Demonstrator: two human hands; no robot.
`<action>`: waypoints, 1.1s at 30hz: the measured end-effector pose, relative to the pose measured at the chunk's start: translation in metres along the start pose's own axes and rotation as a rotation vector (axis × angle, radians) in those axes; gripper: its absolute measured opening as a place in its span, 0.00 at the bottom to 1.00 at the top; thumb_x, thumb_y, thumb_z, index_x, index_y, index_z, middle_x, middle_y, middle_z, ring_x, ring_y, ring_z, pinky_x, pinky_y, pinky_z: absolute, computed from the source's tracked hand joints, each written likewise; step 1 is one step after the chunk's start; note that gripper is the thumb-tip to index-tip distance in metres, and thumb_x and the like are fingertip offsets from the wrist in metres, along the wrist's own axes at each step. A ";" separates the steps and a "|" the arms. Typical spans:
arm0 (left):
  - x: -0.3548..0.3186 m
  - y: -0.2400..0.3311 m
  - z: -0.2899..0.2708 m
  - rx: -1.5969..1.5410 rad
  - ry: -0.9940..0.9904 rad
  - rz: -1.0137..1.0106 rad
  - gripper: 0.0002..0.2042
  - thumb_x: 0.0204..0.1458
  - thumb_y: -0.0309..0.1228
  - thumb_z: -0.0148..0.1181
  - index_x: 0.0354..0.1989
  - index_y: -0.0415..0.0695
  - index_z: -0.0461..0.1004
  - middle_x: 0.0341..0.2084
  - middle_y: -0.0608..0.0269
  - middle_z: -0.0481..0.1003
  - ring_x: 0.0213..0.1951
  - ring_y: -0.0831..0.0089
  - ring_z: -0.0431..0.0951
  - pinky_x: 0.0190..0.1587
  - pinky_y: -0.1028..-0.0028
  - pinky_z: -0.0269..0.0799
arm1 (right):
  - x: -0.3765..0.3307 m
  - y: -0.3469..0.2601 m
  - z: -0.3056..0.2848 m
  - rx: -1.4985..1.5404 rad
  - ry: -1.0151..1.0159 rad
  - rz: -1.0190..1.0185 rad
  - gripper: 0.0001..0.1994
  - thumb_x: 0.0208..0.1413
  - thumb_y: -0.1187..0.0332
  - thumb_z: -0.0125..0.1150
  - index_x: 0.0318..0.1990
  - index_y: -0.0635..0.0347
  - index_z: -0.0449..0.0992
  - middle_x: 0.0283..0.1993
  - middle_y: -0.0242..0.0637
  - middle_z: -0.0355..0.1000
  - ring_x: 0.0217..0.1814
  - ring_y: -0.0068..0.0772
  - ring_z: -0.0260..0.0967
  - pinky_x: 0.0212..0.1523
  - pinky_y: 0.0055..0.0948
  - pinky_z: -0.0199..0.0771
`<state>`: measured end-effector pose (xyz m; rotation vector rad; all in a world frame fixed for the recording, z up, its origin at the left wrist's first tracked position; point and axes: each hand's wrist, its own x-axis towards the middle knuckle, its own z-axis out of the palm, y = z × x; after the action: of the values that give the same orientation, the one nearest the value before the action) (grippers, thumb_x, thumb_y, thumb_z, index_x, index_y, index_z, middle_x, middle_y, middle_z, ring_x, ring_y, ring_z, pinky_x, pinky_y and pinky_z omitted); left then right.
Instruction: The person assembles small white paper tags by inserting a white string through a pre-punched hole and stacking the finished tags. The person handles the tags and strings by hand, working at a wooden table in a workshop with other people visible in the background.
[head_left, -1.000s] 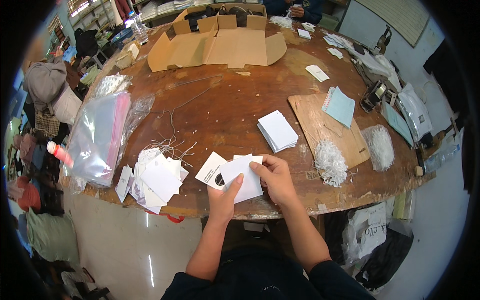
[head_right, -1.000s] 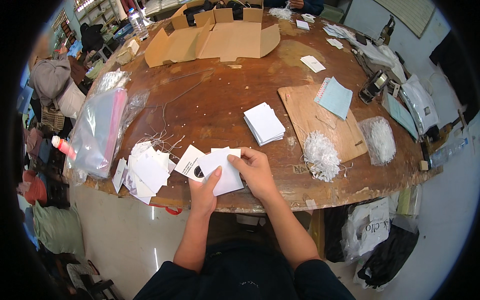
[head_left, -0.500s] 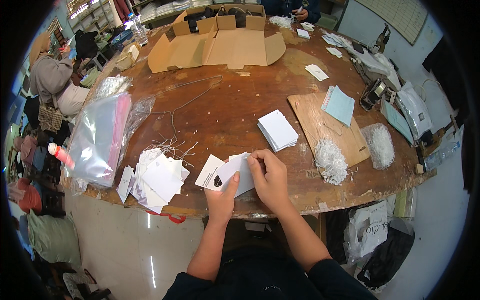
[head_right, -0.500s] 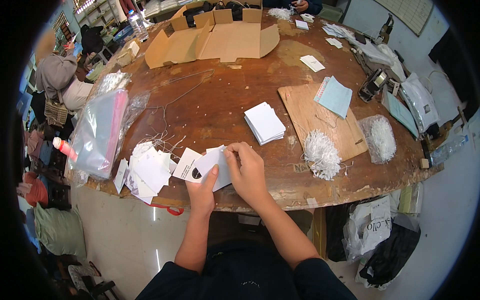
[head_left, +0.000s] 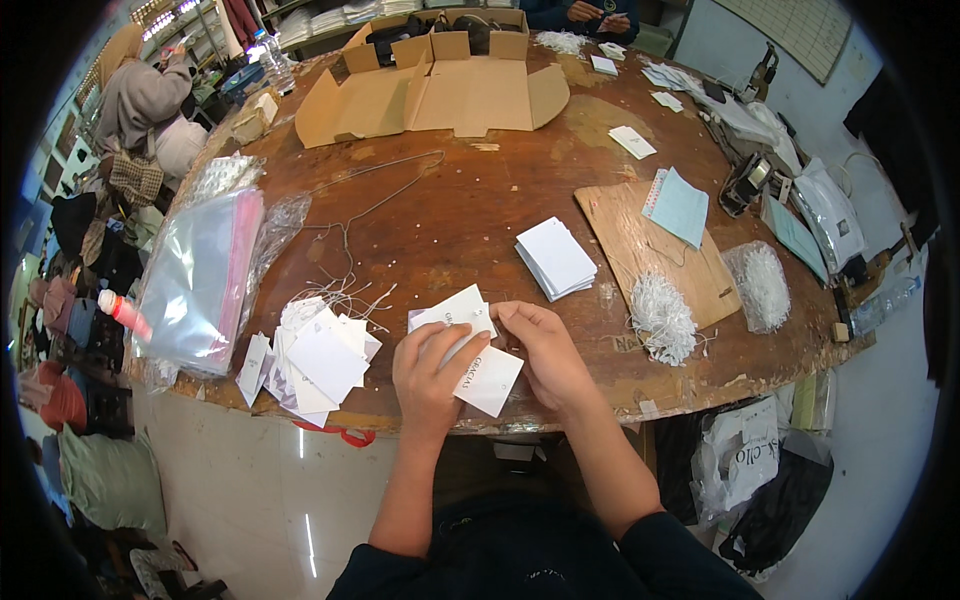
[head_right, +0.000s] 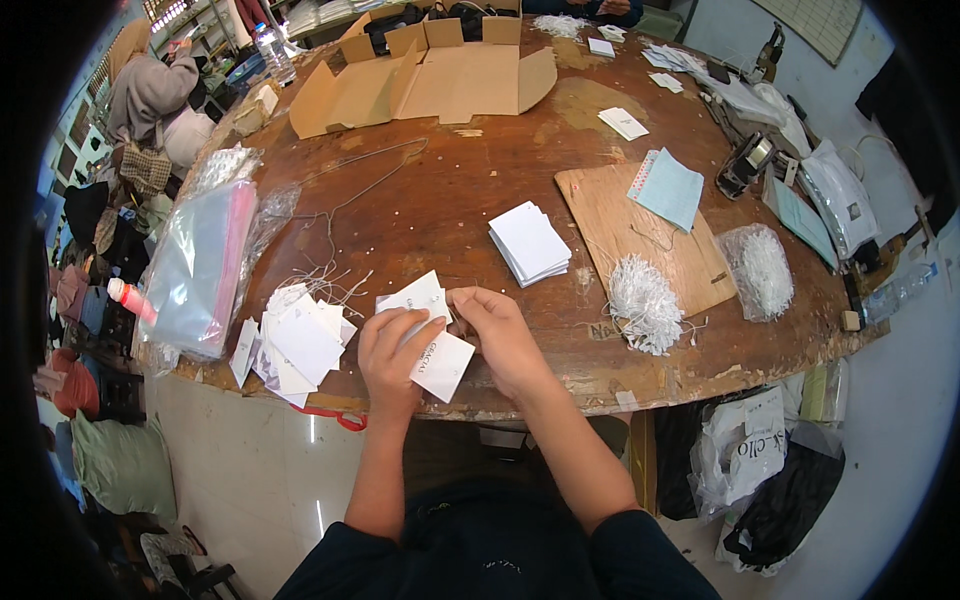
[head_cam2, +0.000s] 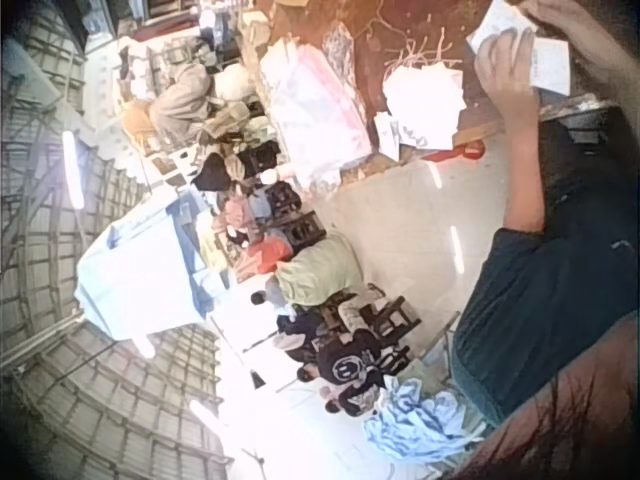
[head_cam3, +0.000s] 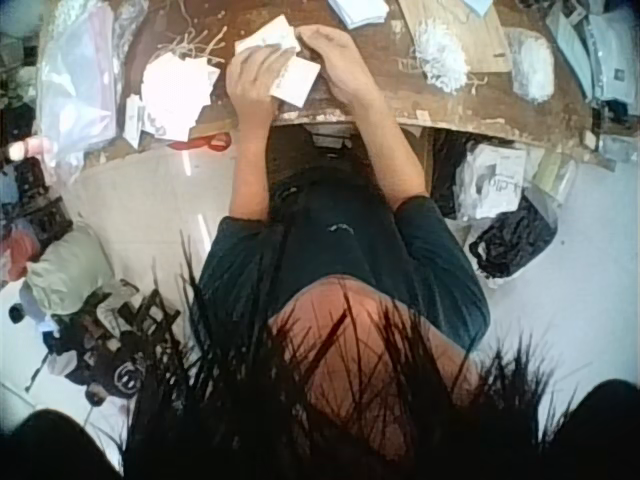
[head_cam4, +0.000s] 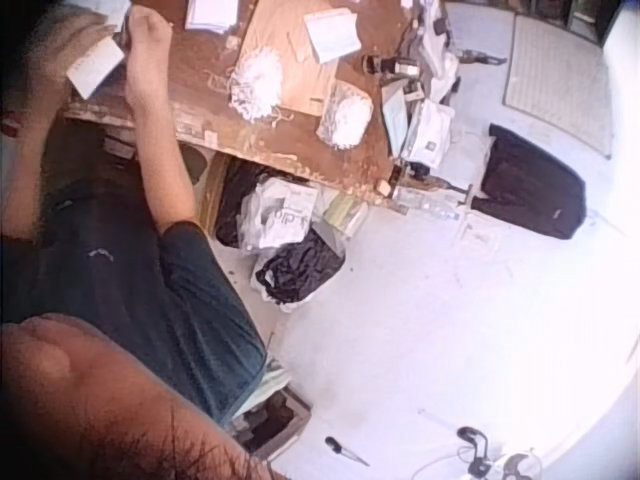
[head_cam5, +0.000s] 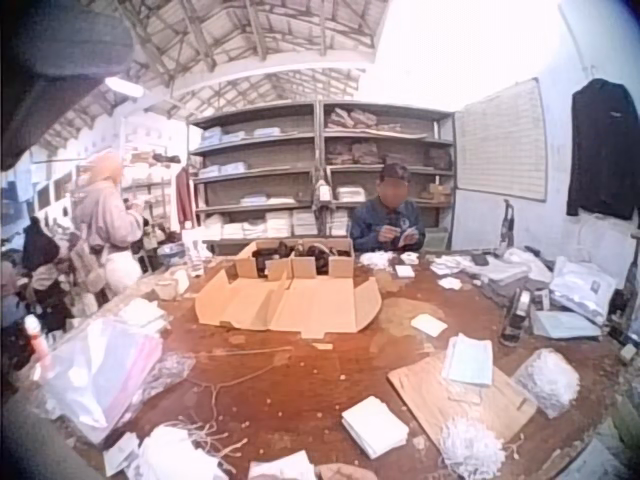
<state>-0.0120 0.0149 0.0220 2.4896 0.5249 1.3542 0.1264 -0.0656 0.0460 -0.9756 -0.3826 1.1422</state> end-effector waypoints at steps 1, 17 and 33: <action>0.000 -0.002 -0.004 0.095 -0.013 0.063 0.15 0.40 0.28 0.67 0.41 0.51 0.84 0.41 0.64 0.80 0.45 0.58 0.78 0.49 0.60 0.74 | 0.002 -0.001 -0.001 -0.045 0.016 0.054 0.09 0.67 0.65 0.59 0.41 0.63 0.77 0.35 0.30 0.74 0.34 0.18 0.68 0.37 0.23 0.71; -0.009 -0.100 -0.095 -0.467 0.670 -0.983 0.22 0.68 0.39 0.54 0.62 0.37 0.70 0.53 0.54 0.75 0.53 0.69 0.77 0.55 0.68 0.74 | 0.039 -0.044 -0.070 -1.781 0.634 -0.532 0.23 0.51 0.49 0.73 0.41 0.61 0.82 0.51 0.43 0.77 0.55 0.48 0.73 0.52 0.51 0.69; 0.007 -0.022 -0.015 -0.990 0.187 -1.052 0.16 0.64 0.31 0.60 0.54 0.31 0.73 0.40 0.55 0.80 0.39 0.68 0.83 0.45 0.68 0.80 | 0.031 -0.044 -0.063 -1.809 0.594 -0.588 0.17 0.54 0.57 0.70 0.40 0.64 0.84 0.50 0.51 0.77 0.51 0.51 0.75 0.49 0.46 0.75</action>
<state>-0.0255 0.0387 0.0268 1.0144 0.7747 0.9838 0.2089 -0.0697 0.0400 -2.4015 -1.1513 -0.3825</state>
